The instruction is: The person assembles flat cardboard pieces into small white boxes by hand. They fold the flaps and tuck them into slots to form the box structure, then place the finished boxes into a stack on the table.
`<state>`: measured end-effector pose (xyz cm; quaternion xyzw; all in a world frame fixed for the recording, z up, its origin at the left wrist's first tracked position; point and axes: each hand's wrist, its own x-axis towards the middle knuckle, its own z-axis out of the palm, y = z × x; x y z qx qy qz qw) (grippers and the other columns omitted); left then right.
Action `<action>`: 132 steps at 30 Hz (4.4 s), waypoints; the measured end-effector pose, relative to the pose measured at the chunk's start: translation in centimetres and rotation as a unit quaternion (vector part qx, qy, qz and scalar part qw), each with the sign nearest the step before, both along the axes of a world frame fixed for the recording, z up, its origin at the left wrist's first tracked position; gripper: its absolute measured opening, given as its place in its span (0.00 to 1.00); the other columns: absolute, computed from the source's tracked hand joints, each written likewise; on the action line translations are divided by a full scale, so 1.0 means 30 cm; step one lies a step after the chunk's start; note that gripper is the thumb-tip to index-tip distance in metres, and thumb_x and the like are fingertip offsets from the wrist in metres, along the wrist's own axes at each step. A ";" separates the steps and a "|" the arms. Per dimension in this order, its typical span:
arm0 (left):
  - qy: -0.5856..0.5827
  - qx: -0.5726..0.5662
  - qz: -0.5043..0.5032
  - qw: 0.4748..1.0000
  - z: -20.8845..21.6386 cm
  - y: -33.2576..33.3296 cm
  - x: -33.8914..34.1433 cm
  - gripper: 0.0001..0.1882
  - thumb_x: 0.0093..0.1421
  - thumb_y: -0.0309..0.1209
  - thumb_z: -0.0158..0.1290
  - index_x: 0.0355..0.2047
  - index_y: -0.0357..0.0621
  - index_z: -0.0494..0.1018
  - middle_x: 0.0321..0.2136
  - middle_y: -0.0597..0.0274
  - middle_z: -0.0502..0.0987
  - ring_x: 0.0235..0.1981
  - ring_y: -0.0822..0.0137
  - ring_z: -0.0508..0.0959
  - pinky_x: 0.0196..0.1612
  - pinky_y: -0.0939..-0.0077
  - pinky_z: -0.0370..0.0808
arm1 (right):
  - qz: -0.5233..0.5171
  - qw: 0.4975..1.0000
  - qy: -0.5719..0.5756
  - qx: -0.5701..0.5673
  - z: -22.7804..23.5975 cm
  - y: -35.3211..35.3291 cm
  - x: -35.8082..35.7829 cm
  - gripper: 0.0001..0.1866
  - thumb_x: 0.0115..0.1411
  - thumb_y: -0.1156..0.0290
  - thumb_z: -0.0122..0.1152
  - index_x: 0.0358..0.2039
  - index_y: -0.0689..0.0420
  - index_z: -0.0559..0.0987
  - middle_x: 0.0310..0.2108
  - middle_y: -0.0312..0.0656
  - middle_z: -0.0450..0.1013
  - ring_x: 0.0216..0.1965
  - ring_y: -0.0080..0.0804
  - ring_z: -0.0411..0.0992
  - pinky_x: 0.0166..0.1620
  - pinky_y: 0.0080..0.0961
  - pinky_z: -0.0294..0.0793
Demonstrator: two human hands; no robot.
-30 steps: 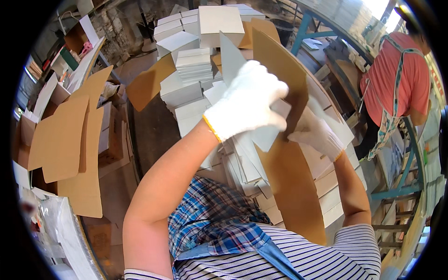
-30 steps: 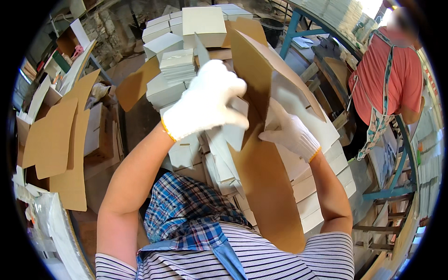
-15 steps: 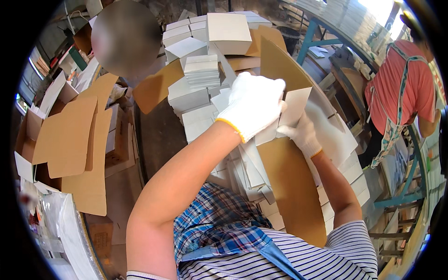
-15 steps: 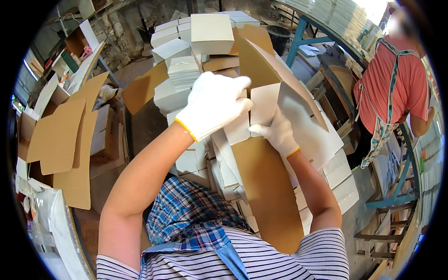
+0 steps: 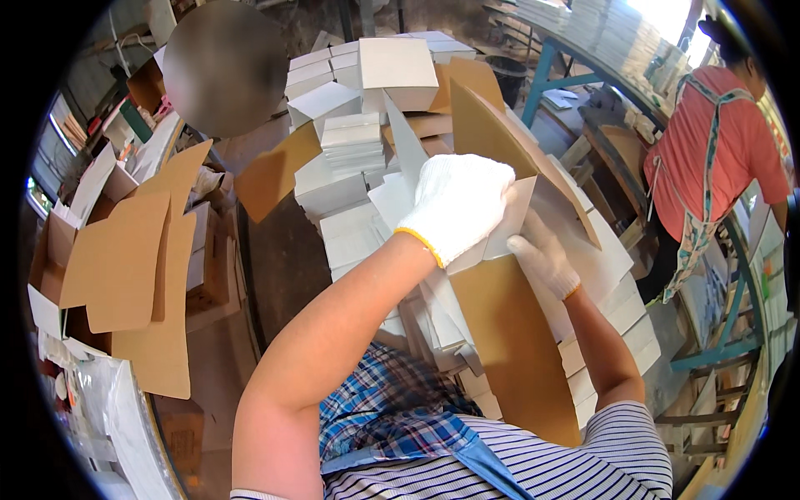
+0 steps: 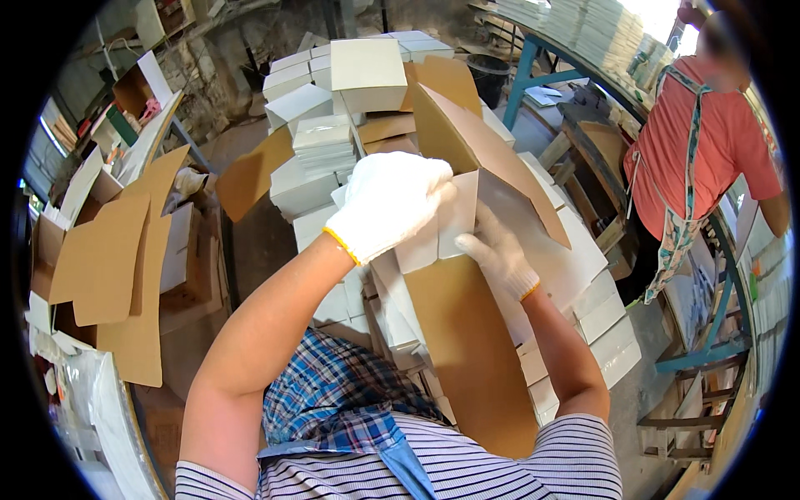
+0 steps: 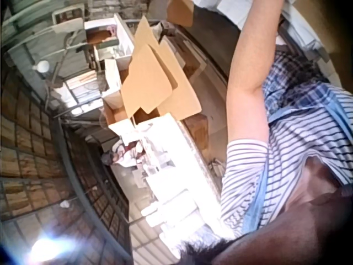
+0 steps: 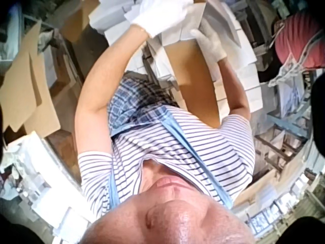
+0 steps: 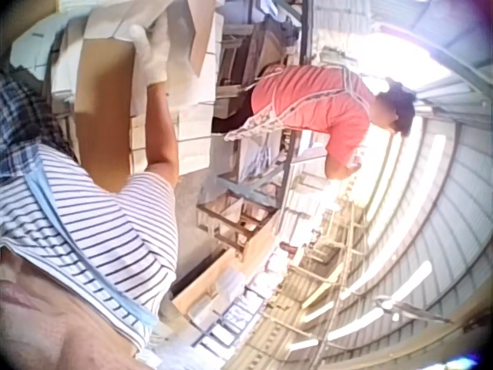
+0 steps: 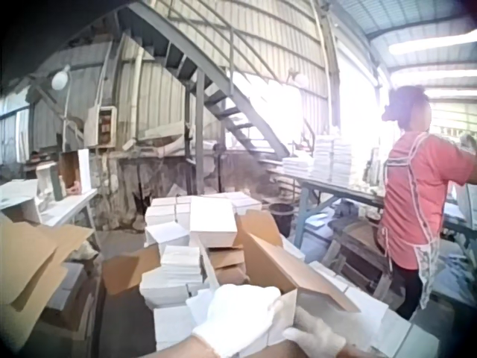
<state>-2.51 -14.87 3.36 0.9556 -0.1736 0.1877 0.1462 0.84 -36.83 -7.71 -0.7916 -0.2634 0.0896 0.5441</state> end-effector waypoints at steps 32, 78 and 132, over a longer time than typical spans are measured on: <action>0.082 -0.040 -0.005 0.996 0.015 -0.002 0.035 0.13 0.57 0.40 0.51 0.27 0.50 0.83 0.30 0.51 0.83 0.35 0.46 0.82 0.39 0.54 0.78 | -0.153 0.964 -0.124 -0.177 0.320 -0.108 -0.222 0.15 0.66 0.70 0.65 0.50 0.63 0.78 0.38 0.36 0.79 0.39 0.21 0.73 0.46 0.22 0.74; 0.155 0.053 -0.047 0.985 0.083 0.042 -0.018 0.24 0.58 0.52 0.50 0.31 0.45 0.84 0.25 0.50 0.82 0.27 0.48 0.81 0.50 0.54 0.72 | -0.095 0.915 -0.388 -0.047 0.332 0.039 -0.010 0.11 0.67 0.74 0.57 0.48 0.61 0.81 0.54 0.53 0.75 0.54 0.47 0.75 0.58 0.31 0.71; -0.095 -0.017 0.003 0.995 -0.063 0.005 -0.032 0.10 0.50 0.42 0.60 0.20 0.51 0.82 0.19 0.60 0.79 0.24 0.57 0.78 0.33 0.62 0.69 | 0.392 0.705 -0.111 -0.581 0.520 0.358 0.436 0.18 0.62 0.67 0.64 0.49 0.65 0.81 0.43 0.41 0.83 0.44 0.31 0.77 0.51 0.32 0.76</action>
